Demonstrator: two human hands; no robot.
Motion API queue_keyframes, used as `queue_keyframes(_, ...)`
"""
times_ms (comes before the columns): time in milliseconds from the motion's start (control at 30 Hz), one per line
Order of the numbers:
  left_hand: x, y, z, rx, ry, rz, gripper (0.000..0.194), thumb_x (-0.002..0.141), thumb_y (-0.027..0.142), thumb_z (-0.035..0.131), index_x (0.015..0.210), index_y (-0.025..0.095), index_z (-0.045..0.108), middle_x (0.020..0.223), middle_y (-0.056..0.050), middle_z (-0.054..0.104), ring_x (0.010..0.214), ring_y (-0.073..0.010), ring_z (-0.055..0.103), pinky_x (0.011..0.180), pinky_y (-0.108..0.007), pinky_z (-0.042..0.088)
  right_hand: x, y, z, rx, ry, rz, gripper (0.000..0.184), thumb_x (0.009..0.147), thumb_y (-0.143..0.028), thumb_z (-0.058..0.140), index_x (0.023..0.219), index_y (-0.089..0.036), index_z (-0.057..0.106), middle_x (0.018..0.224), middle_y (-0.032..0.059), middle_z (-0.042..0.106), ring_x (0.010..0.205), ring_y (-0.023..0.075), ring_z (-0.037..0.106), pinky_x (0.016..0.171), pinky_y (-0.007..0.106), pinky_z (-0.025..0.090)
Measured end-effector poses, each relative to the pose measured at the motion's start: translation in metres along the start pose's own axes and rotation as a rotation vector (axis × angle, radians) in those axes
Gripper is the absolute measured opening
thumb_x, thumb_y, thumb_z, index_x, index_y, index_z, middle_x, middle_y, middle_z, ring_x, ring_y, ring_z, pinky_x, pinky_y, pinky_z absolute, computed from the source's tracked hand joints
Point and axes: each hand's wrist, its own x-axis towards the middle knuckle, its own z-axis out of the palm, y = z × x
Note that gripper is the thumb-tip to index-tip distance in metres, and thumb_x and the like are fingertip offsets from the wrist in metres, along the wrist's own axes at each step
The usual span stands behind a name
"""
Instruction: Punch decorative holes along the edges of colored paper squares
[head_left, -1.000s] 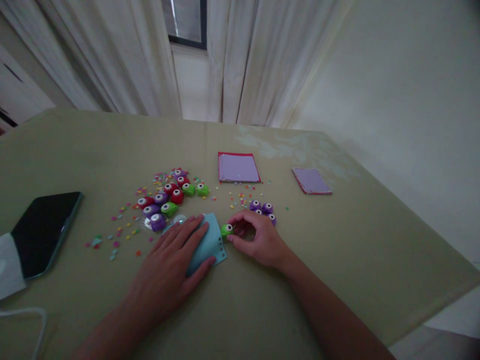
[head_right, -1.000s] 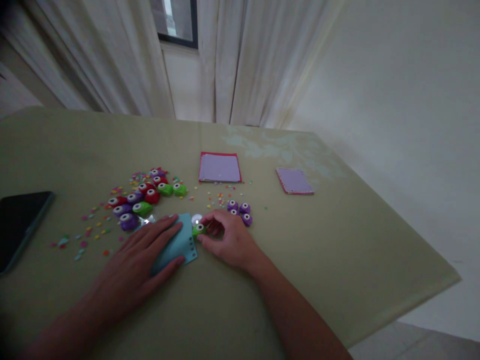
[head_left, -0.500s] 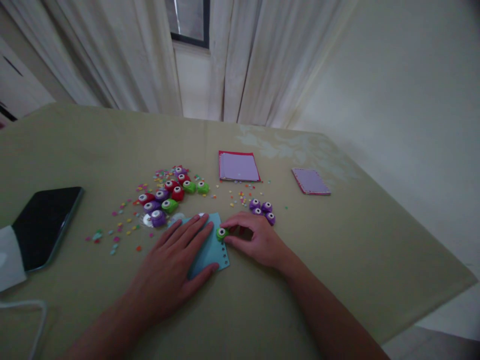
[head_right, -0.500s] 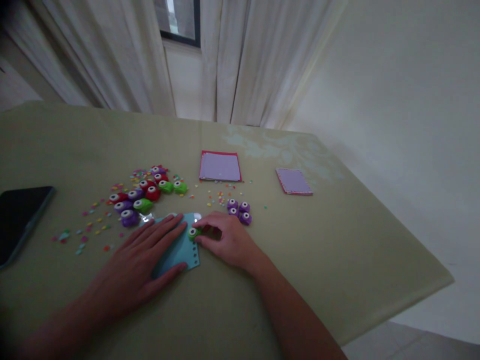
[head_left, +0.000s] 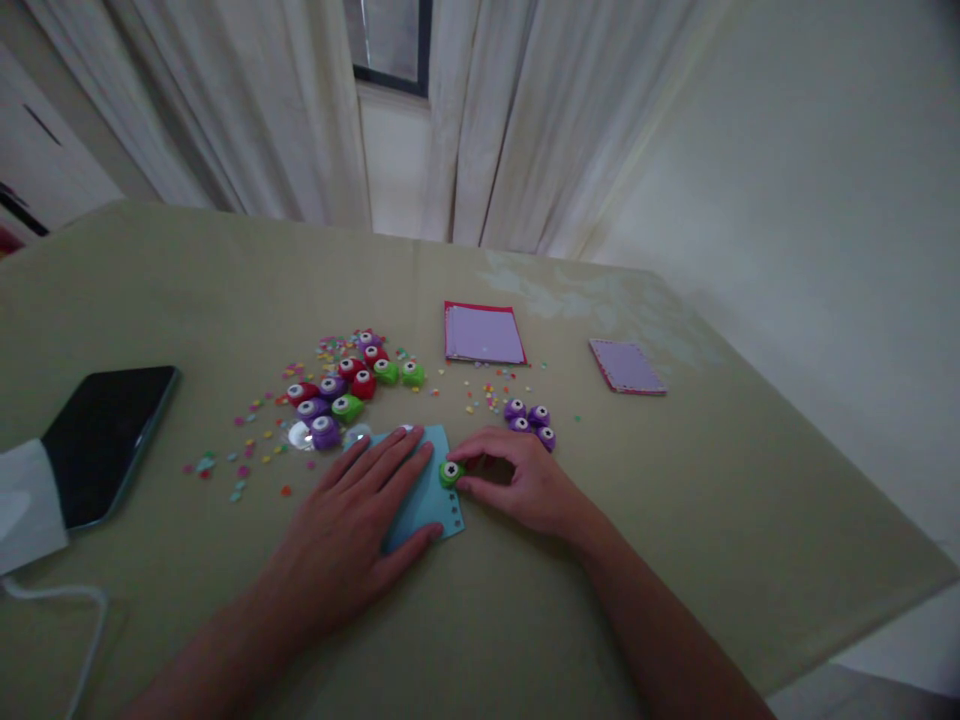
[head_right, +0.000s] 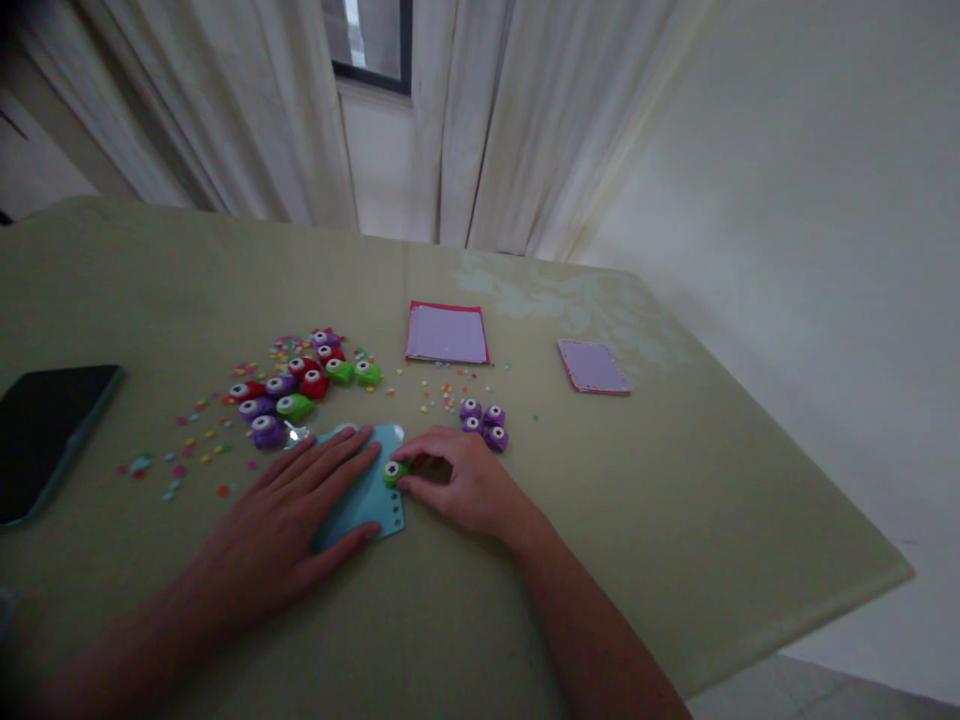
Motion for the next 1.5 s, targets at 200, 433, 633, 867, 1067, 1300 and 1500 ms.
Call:
queue_keyframes(200, 0.000, 0.000, 0.001, -0.003, 0.007, 0.002, 0.076, 0.104, 0.060, 0.057, 0.169, 0.027, 0.034, 0.172, -0.007, 0.043, 0.156, -0.0313, 0.043, 0.130, -0.053, 0.029, 0.000, 0.000, 0.000, -0.012, 0.005, -0.003, 0.023, 0.093, -0.024, 0.080, 0.116, -0.024, 0.080, 0.112, 0.0046, 0.080, 0.098, 0.0195, 0.073, 0.089, 0.032, 0.056)
queue_keyframes(433, 0.000, 0.000, 0.002, 0.005, -0.007, 0.001, 0.078, 0.104, 0.062, 0.055, 0.169, 0.027, 0.032, 0.173, -0.006, 0.041, 0.156, -0.0315, 0.043, 0.130, -0.054, 0.029, 0.001, -0.002, -0.001, -0.009, -0.003, 0.008, 0.022, 0.092, -0.023, 0.080, 0.114, -0.023, 0.080, 0.107, 0.0042, 0.080, 0.092, 0.0184, 0.071, 0.085, 0.031, 0.055)
queue_keyframes(633, -0.001, -0.001, 0.003, -0.011, 0.001, -0.007, 0.078, 0.103, 0.062, 0.056, 0.170, 0.028, 0.032, 0.173, -0.007, 0.041, 0.156, -0.0321, 0.043, 0.131, -0.054, 0.029, 0.001, -0.001, -0.001, 0.011, -0.006, 0.019, 0.021, 0.093, -0.026, 0.079, 0.113, -0.023, 0.080, 0.107, 0.0048, 0.079, 0.094, 0.0193, 0.072, 0.086, 0.032, 0.056)
queue_keyframes(867, 0.001, 0.000, 0.003, -0.010, 0.000, -0.011, 0.076, 0.104, 0.063, 0.055, 0.168, 0.028, 0.035, 0.173, -0.006, 0.041, 0.156, -0.0313, 0.043, 0.130, -0.054, 0.029, 0.001, -0.003, -0.001, 0.030, 0.002, 0.038, 0.023, 0.092, -0.032, 0.080, 0.113, -0.023, 0.080, 0.108, 0.0058, 0.079, 0.094, 0.0202, 0.071, 0.086, 0.033, 0.056)
queue_keyframes(1067, 0.001, -0.001, 0.004, -0.027, 0.026, 0.002, 0.073, 0.104, 0.062, 0.056, 0.165, 0.025, 0.042, 0.169, -0.009, 0.047, 0.153, -0.0321, 0.047, 0.129, -0.054, 0.032, 0.008, -0.001, 0.002, 0.179, 0.071, 0.253, 0.034, 0.092, -0.046, 0.078, 0.109, -0.017, 0.079, 0.085, 0.0031, 0.073, 0.072, 0.0153, 0.062, 0.065, 0.027, 0.049)
queue_keyframes(1300, 0.003, 0.000, 0.003, -0.029, 0.029, 0.000, 0.071, 0.104, 0.062, 0.054, 0.162, 0.023, 0.046, 0.169, -0.010, 0.047, 0.153, -0.0322, 0.047, 0.128, -0.054, 0.031, 0.029, 0.003, -0.006, 0.134, -0.110, 0.329, 0.035, 0.081, -0.046, 0.087, 0.095, -0.017, 0.071, 0.070, -0.0034, 0.060, 0.063, 0.0121, 0.054, 0.055, 0.023, 0.041)
queue_keyframes(1500, 0.004, 0.000, 0.004, -0.017, 0.004, -0.008, 0.071, 0.104, 0.061, 0.054, 0.162, 0.020, 0.047, 0.170, -0.010, 0.046, 0.154, -0.0322, 0.046, 0.128, -0.055, 0.030, 0.036, 0.001, -0.010, 0.067, -0.198, 0.378, 0.051, 0.076, -0.062, 0.088, 0.084, -0.019, 0.062, 0.067, -0.0052, 0.056, 0.058, 0.0117, 0.049, 0.052, 0.023, 0.036)
